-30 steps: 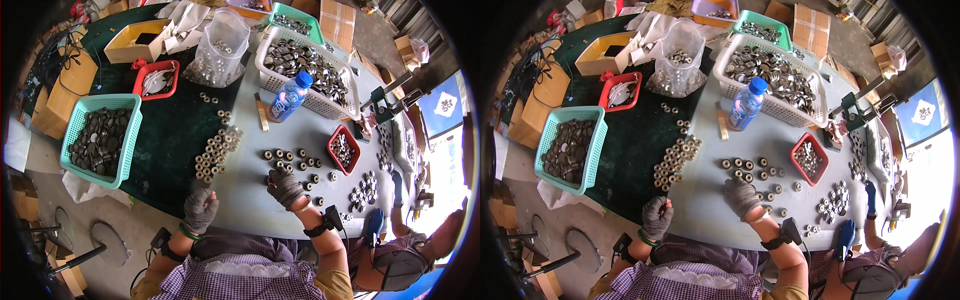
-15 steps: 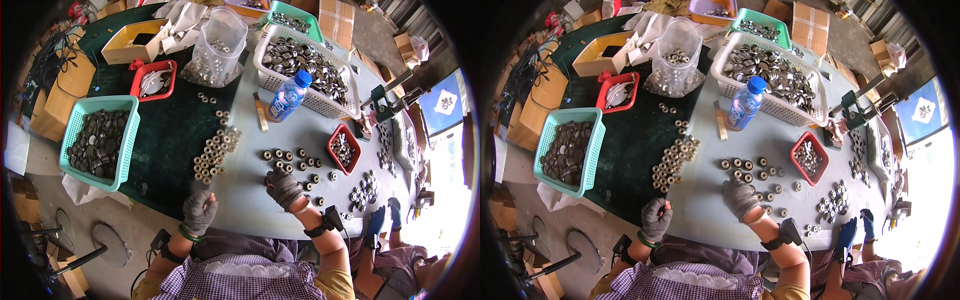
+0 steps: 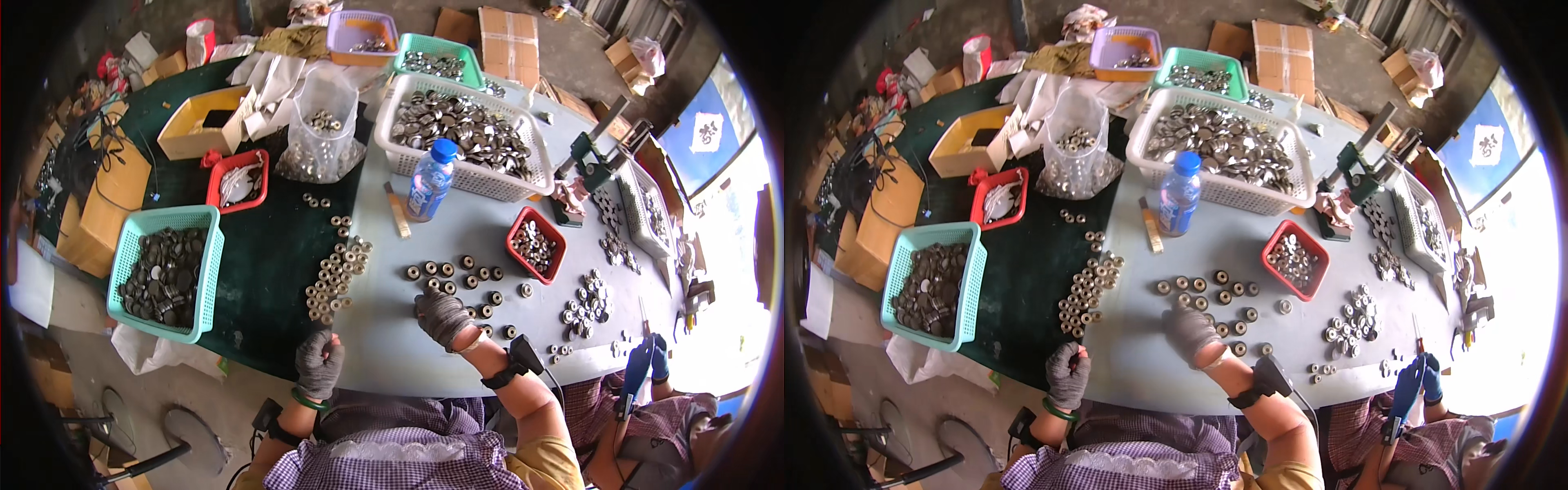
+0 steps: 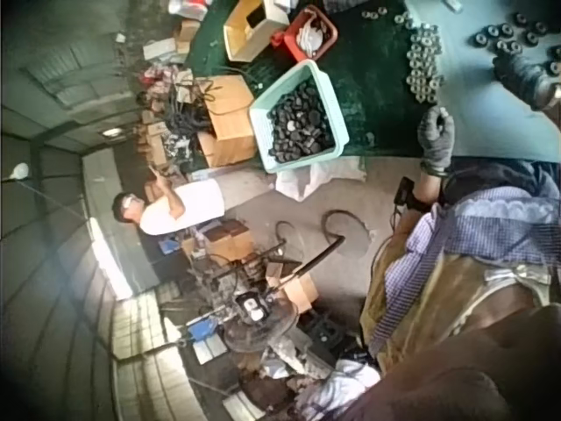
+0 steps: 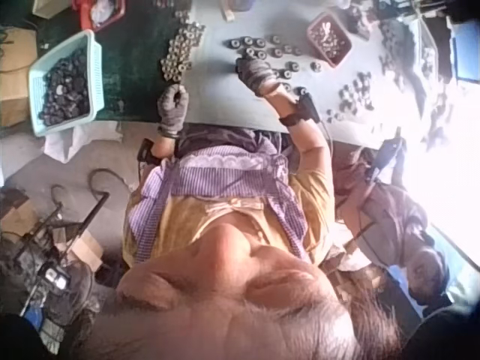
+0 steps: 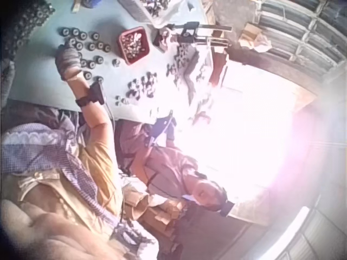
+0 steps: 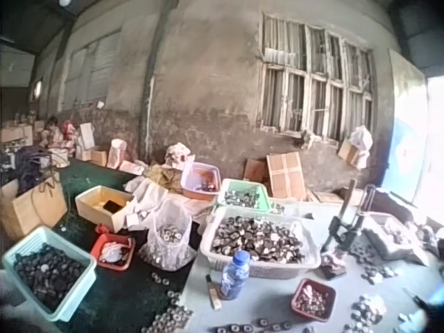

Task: Sort and assemble small metal and plastic industrial components on a workbench.

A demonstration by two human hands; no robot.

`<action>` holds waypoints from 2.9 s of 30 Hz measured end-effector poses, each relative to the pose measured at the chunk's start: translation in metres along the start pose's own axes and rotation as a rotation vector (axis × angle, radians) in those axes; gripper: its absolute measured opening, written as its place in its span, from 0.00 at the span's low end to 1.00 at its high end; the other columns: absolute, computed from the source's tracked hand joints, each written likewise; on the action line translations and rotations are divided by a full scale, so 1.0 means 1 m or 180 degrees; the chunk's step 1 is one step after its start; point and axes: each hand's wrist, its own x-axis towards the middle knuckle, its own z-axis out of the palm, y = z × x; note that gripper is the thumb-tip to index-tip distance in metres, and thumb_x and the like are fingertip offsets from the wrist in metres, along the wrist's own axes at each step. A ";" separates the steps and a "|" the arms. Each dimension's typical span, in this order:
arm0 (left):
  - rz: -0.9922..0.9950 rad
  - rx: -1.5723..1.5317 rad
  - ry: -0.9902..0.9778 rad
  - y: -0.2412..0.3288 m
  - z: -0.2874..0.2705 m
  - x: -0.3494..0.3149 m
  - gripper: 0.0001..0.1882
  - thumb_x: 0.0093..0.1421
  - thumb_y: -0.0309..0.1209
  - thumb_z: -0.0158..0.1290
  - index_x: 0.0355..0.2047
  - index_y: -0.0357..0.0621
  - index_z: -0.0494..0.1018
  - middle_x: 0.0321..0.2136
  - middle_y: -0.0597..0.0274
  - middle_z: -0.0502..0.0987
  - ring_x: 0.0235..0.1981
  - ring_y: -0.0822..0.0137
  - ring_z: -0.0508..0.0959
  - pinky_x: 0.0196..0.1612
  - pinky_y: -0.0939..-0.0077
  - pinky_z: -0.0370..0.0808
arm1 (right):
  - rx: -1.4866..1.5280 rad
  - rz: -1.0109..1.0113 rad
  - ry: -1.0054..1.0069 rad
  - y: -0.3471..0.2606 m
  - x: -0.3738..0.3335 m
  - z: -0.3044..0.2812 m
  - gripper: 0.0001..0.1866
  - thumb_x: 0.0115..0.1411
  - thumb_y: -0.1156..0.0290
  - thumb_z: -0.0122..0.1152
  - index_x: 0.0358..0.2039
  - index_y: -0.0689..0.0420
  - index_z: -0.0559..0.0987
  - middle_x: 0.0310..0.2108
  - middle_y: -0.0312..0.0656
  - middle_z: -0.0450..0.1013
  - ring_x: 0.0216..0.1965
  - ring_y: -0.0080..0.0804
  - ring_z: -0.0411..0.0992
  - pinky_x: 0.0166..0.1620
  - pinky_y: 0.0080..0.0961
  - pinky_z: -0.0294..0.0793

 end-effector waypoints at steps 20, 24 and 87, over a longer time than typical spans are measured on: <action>-0.2612 -0.5041 -0.2346 0.121 0.089 0.001 0.30 0.67 0.50 0.33 0.63 0.45 0.55 0.61 0.55 0.61 0.63 0.59 0.57 0.65 0.64 0.52 | 0.2209 -0.0705 0.2211 -0.027 -0.132 -0.016 0.20 0.51 0.74 0.62 0.45 0.58 0.71 0.40 0.51 0.68 0.39 0.51 0.69 0.41 0.40 0.70; -0.2968 -0.4850 -0.2247 0.119 0.102 -0.019 0.21 0.69 0.31 0.36 0.61 0.40 0.57 0.57 0.58 0.66 0.56 0.70 0.66 0.59 0.79 0.61 | 0.1839 -0.0785 0.2048 -0.003 -0.117 0.049 0.18 0.53 0.70 0.59 0.45 0.54 0.72 0.39 0.51 0.69 0.37 0.52 0.71 0.38 0.40 0.72; 0.1201 0.1890 -0.1935 0.063 0.154 0.065 0.59 0.36 0.63 0.62 0.63 0.43 0.53 0.62 0.40 0.49 0.64 0.39 0.49 0.63 0.41 0.45 | 0.0665 0.0821 0.2026 0.079 -0.106 0.033 0.60 0.28 0.47 0.75 0.60 0.61 0.58 0.60 0.59 0.55 0.62 0.59 0.51 0.63 0.51 0.50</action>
